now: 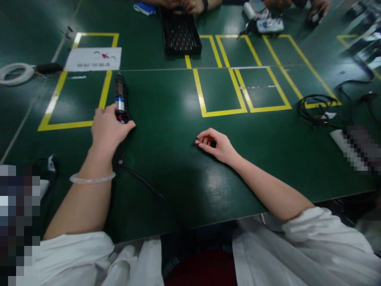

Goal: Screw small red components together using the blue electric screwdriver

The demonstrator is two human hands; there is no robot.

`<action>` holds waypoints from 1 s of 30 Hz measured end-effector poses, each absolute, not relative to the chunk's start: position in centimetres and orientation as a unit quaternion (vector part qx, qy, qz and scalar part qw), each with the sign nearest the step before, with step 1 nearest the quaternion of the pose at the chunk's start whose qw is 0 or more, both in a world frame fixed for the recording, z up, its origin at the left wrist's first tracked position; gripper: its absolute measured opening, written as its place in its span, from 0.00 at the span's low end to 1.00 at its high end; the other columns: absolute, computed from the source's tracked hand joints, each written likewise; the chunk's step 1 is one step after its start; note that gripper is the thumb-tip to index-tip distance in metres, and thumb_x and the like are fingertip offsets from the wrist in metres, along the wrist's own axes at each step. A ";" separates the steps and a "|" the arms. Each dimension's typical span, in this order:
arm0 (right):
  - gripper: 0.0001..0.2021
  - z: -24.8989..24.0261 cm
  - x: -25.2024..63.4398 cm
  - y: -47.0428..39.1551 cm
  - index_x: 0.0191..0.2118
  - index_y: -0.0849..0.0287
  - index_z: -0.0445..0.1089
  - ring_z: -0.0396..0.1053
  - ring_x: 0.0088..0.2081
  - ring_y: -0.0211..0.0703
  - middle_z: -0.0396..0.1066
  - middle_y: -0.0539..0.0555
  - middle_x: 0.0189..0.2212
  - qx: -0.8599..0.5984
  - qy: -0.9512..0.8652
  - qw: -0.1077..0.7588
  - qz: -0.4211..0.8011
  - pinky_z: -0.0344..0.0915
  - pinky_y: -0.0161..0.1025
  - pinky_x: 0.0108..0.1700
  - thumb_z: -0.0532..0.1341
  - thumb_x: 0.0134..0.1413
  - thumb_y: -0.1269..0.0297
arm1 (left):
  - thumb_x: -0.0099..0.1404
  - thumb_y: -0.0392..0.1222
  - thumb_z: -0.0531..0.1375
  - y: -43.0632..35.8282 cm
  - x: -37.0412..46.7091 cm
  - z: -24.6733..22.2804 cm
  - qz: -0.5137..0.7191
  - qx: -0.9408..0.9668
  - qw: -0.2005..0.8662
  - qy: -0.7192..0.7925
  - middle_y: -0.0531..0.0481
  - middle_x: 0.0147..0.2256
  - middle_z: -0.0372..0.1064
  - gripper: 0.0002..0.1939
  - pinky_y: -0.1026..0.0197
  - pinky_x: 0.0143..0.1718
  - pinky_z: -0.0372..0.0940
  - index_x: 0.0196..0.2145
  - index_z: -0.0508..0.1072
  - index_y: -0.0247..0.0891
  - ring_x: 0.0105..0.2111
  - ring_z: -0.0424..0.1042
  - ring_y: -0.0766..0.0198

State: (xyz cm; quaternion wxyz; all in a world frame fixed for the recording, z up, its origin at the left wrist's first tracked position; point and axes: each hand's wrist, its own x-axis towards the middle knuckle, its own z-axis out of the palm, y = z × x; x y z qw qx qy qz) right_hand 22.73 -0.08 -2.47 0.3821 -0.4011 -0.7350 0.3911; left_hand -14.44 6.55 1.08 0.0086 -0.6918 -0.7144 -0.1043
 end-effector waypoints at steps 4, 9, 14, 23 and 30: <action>0.09 -2.5 22.7 -0.1 0.45 0.58 0.72 0.66 0.29 0.36 0.70 0.48 0.30 -0.402 -0.728 0.389 0.396 0.66 0.36 0.34 0.66 0.60 0.65 | 0.65 0.52 0.64 4.5 -7.9 2.2 -0.106 -0.709 -0.032 -0.696 0.35 0.53 0.65 0.36 0.41 0.51 0.70 0.65 0.65 0.34 0.52 0.68 0.40; 0.07 -2.4 22.7 -0.2 0.43 0.57 0.72 0.70 0.33 0.38 0.72 0.51 0.36 -0.398 -0.730 0.402 0.384 0.68 0.37 0.35 0.66 0.60 0.63 | 0.64 0.48 0.65 1.5 -2.2 1.9 -0.121 -0.777 -0.041 -0.617 0.36 0.53 0.65 0.35 0.47 0.51 0.70 0.66 0.64 0.38 0.53 0.68 0.43; 0.08 -2.4 22.7 -0.3 0.43 0.56 0.71 0.69 0.32 0.38 0.71 0.50 0.33 -0.394 -0.733 0.408 0.377 0.68 0.38 0.35 0.66 0.60 0.63 | 0.64 0.47 0.67 -1.0 1.1 1.6 -0.114 -0.817 -0.061 -0.562 0.36 0.54 0.65 0.39 0.51 0.47 0.71 0.69 0.60 0.35 0.53 0.68 0.44; 0.03 -2.2 22.2 -0.5 0.37 0.56 0.69 0.68 0.35 0.42 0.69 0.52 0.36 -0.368 -0.793 0.363 0.322 0.68 0.40 0.38 0.65 0.61 0.67 | 0.67 0.51 0.65 -1.9 1.9 1.5 -0.112 -0.836 -0.069 -0.533 0.35 0.55 0.65 0.38 0.54 0.43 0.72 0.69 0.60 0.35 0.52 0.69 0.46; 0.04 -2.1 22.3 -0.8 0.40 0.55 0.75 0.71 0.40 0.44 0.72 0.55 0.39 -0.368 -0.801 0.366 0.297 0.70 0.41 0.42 0.62 0.66 0.64 | 0.67 0.55 0.65 -1.9 2.0 1.4 -0.116 -0.835 -0.071 -0.533 0.35 0.55 0.64 0.39 0.52 0.45 0.72 0.69 0.60 0.36 0.51 0.69 0.44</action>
